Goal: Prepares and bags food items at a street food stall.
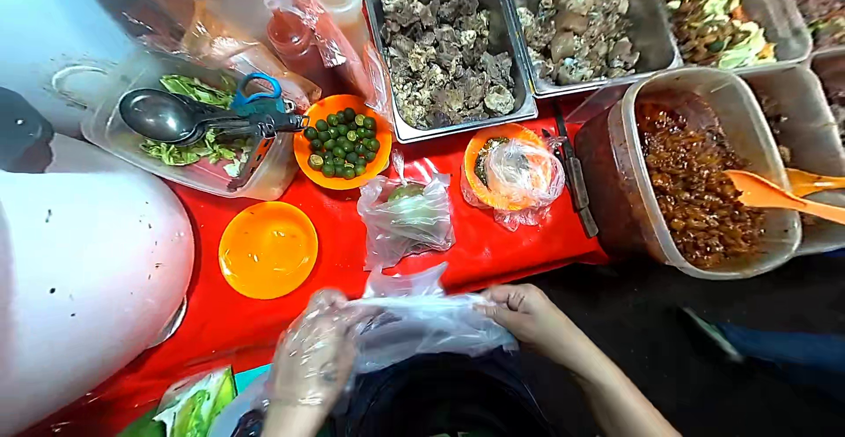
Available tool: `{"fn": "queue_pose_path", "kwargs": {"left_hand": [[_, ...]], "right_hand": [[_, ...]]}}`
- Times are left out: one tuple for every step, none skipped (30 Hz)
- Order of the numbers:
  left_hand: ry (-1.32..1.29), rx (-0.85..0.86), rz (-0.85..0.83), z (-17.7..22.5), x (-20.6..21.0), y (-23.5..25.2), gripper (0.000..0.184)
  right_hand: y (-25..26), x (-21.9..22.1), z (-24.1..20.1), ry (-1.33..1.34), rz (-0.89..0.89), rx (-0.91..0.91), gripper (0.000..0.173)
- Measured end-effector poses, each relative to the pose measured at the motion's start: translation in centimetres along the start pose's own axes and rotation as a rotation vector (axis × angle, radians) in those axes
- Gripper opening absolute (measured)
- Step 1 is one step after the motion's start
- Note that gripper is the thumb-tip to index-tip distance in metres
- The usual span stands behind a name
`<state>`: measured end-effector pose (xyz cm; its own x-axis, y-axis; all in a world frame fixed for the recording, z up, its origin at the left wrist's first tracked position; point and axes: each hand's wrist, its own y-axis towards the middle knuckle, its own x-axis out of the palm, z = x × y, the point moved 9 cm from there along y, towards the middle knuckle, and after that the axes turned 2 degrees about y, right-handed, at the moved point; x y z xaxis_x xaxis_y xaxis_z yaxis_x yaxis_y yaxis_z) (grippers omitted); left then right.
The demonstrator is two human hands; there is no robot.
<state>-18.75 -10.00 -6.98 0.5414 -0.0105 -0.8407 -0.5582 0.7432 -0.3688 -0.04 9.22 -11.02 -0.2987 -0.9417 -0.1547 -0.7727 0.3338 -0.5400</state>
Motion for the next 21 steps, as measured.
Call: {"fn": "queue_pose_path", "kwargs": {"left_hand": [[0.030,-0.111,-0.057,-1.8,0.4,-0.7,0.026],[0.026,-0.177,-0.108,-2.7,0.7,-1.5,0.037],[0.005,-0.202,-0.133,-2.8,1.1,-2.4,0.048],[-0.018,-0.204,-0.130,-2.6,1.5,-3.0,0.050],[-0.035,-0.211,-0.125,-2.3,2.0,-3.5,0.047],[-0.037,-0.218,-0.122,-1.9,2.3,-3.7,0.044],[-0.037,-0.226,-0.129,-1.6,2.4,-3.9,0.043],[-0.058,-0.231,-0.140,-1.5,2.3,-4.1,0.042],[-0.085,-0.222,-0.133,-1.6,2.0,-4.1,0.040],[-0.123,-0.205,-0.121,-1.8,1.7,-4.1,0.036],[-0.167,-0.185,-0.131,-2.0,1.6,-4.2,0.033],[-0.211,-0.162,-0.167,-2.2,1.7,-4.3,0.034],[-0.240,-0.148,-0.214,-2.3,2.1,-4.5,0.034],[-0.261,-0.143,-0.243,-2.5,2.8,-4.7,0.034],[-0.261,-0.139,-0.240,-2.5,3.5,-4.9,0.033],[-0.253,-0.130,-0.220,-2.4,4.1,-4.9,0.033],[-0.252,-0.101,-0.205,-1.9,4.6,-4.9,0.033],[-0.272,-0.046,-0.208,-1.1,4.7,-4.8,0.035],[-0.310,0.028,-0.230,-0.1,4.4,-4.7,0.037],[-0.372,0.093,-0.222,0.9,3.5,-4.9,0.035],[-0.443,0.134,-0.243,1.6,2.6,-5.1,0.037]], "right_hand": [[0.8,-0.7,0.7,0.072,-0.009,0.059,0.020],[1.9,-1.7,0.7,0.094,0.075,0.108,0.025],[3.4,-2.9,0.3,0.071,0.208,0.155,0.034],[5.3,-3.9,-0.7,0.026,0.321,0.187,0.044],[7.7,-4.5,-2.0,-0.045,0.373,0.218,0.054],[10.6,-4.7,-3.4,-0.105,0.365,0.252,0.061],[13.6,-4.4,-4.5,-0.158,0.326,0.254,0.061],[16.4,-3.6,-5.4,-0.159,0.276,0.233,0.054],[18.5,-2.6,-6.4,-0.068,0.241,0.188,0.042],[19.8,-1.7,-7.9,0.100,0.216,0.127,0.035],[20.4,-0.8,-9.4,0.272,0.189,0.077,0.036],[20.6,0.1,-10.5,0.336,0.155,0.064,0.043],[20.5,1.0,-11.0,0.246,0.114,0.093,0.056],[20.3,2.1,-11.0,0.074,0.051,0.143,0.074],[19.8,3.5,-11.0,-0.133,0.000,0.176,0.089],[19.6,5.0,-10.8,-0.360,0.001,0.152,0.095],[19.4,6.6,-11.2,-0.545,-0.004,0.145,0.091],[19.1,7.9,-11.6,-0.658,-0.009,0.161,0.081],[19.2,8.8,-11.7,-0.696,-0.012,0.186,0.069],[19.5,8.9,-11.4,-0.638,-0.004,0.201,0.056],[19.8,8.4,-10.6,-0.498,0.009,0.200,0.047]]}}
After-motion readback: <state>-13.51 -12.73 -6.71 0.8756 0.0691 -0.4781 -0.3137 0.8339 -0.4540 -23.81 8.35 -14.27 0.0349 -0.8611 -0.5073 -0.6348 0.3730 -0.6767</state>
